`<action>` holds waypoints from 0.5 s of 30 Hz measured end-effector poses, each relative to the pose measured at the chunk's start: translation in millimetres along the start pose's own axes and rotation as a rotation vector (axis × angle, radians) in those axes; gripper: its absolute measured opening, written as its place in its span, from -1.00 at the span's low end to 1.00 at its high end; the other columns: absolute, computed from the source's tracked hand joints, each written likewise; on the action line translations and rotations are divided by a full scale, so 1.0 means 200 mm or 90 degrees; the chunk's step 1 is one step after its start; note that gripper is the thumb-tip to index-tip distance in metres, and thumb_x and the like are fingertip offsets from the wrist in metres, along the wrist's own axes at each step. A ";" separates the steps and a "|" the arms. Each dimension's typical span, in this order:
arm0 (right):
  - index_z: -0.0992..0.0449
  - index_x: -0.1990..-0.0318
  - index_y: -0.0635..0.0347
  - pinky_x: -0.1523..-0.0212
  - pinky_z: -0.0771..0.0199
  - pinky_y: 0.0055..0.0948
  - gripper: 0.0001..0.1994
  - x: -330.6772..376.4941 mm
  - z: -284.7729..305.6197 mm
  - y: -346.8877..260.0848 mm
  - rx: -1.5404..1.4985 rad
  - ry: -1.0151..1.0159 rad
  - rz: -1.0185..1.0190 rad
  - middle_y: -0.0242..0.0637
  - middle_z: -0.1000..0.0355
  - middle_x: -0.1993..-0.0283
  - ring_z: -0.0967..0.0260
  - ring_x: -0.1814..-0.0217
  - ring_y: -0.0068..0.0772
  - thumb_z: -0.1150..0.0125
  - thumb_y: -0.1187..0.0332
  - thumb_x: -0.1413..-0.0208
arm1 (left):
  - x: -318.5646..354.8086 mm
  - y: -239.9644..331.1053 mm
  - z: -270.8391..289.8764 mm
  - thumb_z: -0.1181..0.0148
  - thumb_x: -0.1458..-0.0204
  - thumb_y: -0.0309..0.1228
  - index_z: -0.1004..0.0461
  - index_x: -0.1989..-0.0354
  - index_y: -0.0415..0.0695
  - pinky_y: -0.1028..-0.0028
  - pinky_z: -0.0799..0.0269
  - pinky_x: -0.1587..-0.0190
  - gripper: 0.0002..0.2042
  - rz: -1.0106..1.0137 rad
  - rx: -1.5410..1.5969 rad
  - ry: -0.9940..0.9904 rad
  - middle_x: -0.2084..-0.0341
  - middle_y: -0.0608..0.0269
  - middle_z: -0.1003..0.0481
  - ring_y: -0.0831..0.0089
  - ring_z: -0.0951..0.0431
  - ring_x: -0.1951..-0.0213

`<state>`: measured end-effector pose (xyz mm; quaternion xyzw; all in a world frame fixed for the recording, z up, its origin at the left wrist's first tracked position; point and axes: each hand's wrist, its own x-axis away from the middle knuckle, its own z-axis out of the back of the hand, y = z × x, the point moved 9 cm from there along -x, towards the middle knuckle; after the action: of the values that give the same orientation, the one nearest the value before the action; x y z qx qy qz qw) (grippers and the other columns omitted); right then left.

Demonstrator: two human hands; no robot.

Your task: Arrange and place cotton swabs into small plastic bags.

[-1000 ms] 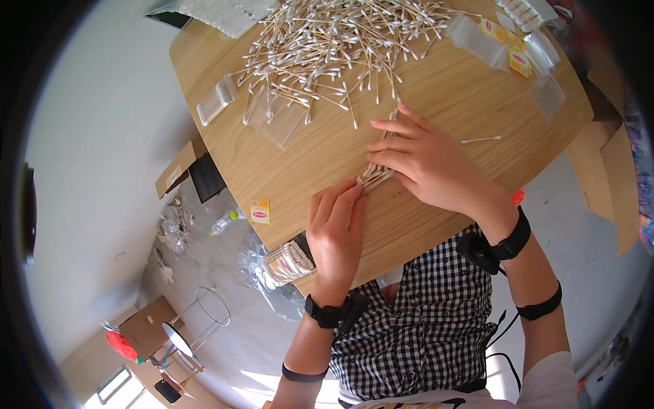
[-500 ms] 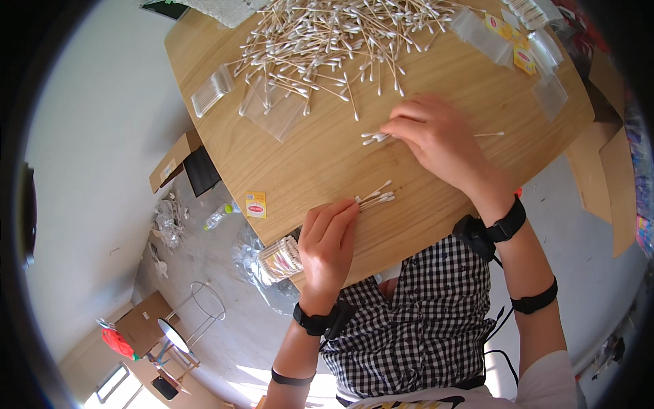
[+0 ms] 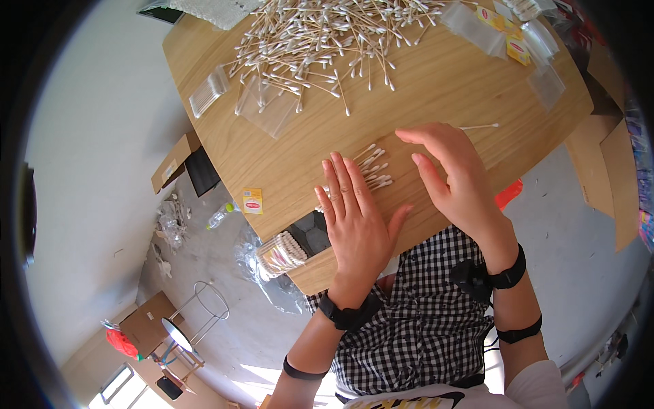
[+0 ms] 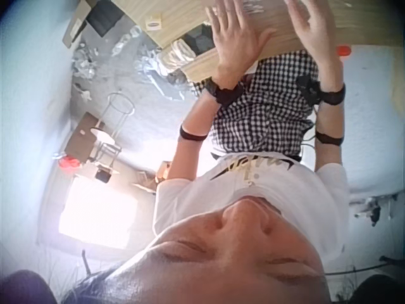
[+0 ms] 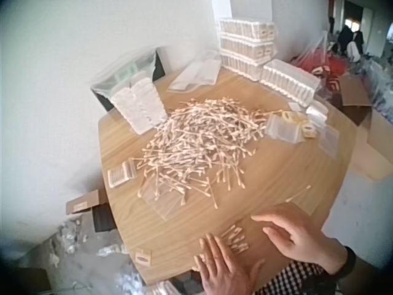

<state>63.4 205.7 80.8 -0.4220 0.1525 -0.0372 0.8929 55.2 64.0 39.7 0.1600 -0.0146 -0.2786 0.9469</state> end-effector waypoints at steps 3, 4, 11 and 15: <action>-0.51 -0.02 0.19 -0.10 -0.38 -0.30 -0.71 0.05 0.06 0.07 -0.004 0.044 -0.052 -0.22 -0.50 0.02 -0.41 -0.04 -0.18 -0.13 0.59 -0.13 | -0.09 -0.01 -0.07 -0.05 -0.04 0.25 0.02 -0.35 -0.50 0.03 0.14 -0.42 0.01 0.001 -0.068 -0.008 -0.39 -0.28 0.03 -0.07 0.10 -0.45; -0.51 -0.02 0.19 -0.10 -0.38 -0.32 -0.71 0.07 0.07 0.10 -0.015 0.059 -0.079 -0.22 -0.50 0.03 -0.42 -0.04 -0.19 -0.13 0.59 -0.14 | -0.12 -0.03 -0.06 -0.06 -0.03 0.25 0.02 -0.35 -0.50 0.05 0.13 -0.42 0.02 -0.020 -0.079 -0.007 -0.39 -0.29 0.02 -0.06 0.09 -0.45; -0.51 0.00 0.19 -0.08 -0.38 -0.34 -0.72 0.13 0.09 0.13 0.035 0.070 -0.067 -0.27 -0.51 0.03 -0.40 -0.04 -0.23 -0.13 0.59 -0.14 | -0.12 -0.01 -0.07 -0.04 -0.02 0.28 0.02 -0.35 -0.50 0.06 0.10 -0.42 0.03 -0.054 -0.115 -0.024 -0.39 -0.28 0.02 -0.06 0.08 -0.45; -0.50 0.00 0.17 -0.07 -0.38 -0.30 -0.72 0.16 0.02 0.11 0.023 0.054 -0.056 -0.28 -0.50 0.04 -0.39 -0.02 -0.19 -0.13 0.59 -0.13 | 0.03 0.01 -0.08 -0.03 -0.02 0.28 0.02 -0.36 -0.51 0.06 0.10 -0.42 0.04 -0.045 -0.094 -0.054 -0.39 -0.29 0.03 -0.07 0.09 -0.45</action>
<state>93.0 216.8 59.7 -0.4098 0.1708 -0.0973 0.8907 62.8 68.2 25.4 0.0785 -0.0282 -0.3189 0.9441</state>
